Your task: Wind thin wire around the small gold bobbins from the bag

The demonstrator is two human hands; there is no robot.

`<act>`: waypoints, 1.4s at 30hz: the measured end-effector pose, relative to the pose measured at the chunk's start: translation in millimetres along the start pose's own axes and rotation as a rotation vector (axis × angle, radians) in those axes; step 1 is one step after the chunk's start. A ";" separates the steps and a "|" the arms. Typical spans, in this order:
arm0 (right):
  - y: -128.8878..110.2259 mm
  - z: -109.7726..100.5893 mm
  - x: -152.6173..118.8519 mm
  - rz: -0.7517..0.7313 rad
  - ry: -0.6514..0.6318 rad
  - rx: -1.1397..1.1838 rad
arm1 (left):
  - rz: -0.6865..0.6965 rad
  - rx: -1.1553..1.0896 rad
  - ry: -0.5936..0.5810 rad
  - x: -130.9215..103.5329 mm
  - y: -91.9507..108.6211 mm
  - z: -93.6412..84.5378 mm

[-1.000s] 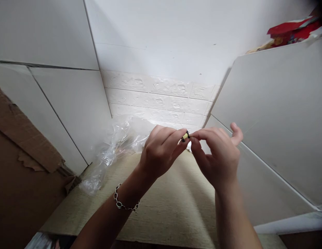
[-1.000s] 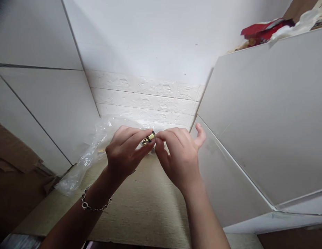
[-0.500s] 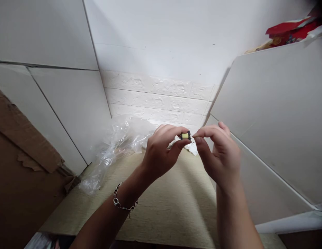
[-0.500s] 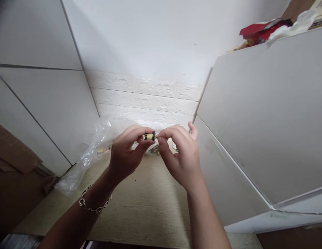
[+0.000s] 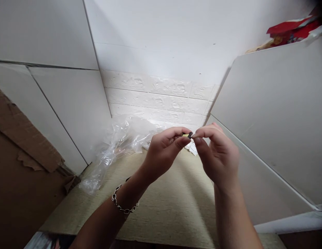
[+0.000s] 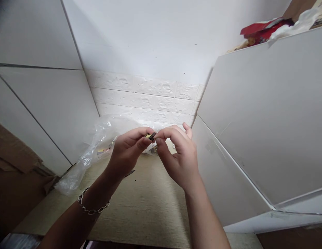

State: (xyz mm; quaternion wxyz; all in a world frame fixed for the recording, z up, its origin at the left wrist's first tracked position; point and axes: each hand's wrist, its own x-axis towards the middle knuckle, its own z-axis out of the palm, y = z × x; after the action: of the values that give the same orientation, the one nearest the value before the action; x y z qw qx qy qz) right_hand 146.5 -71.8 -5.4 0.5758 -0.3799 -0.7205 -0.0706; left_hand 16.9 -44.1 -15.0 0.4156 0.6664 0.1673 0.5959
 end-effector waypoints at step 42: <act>16.3 4.4 4.6 -0.014 0.037 -0.179 | -0.716 -0.918 -0.269 7.7 -12.2 -9.4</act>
State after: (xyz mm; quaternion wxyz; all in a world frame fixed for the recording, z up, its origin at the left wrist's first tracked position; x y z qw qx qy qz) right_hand 153.0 -55.9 -8.3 0.5523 -0.4233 -0.7032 -0.1457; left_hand 13.2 -27.9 -19.7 0.8537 0.3906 0.0527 0.3403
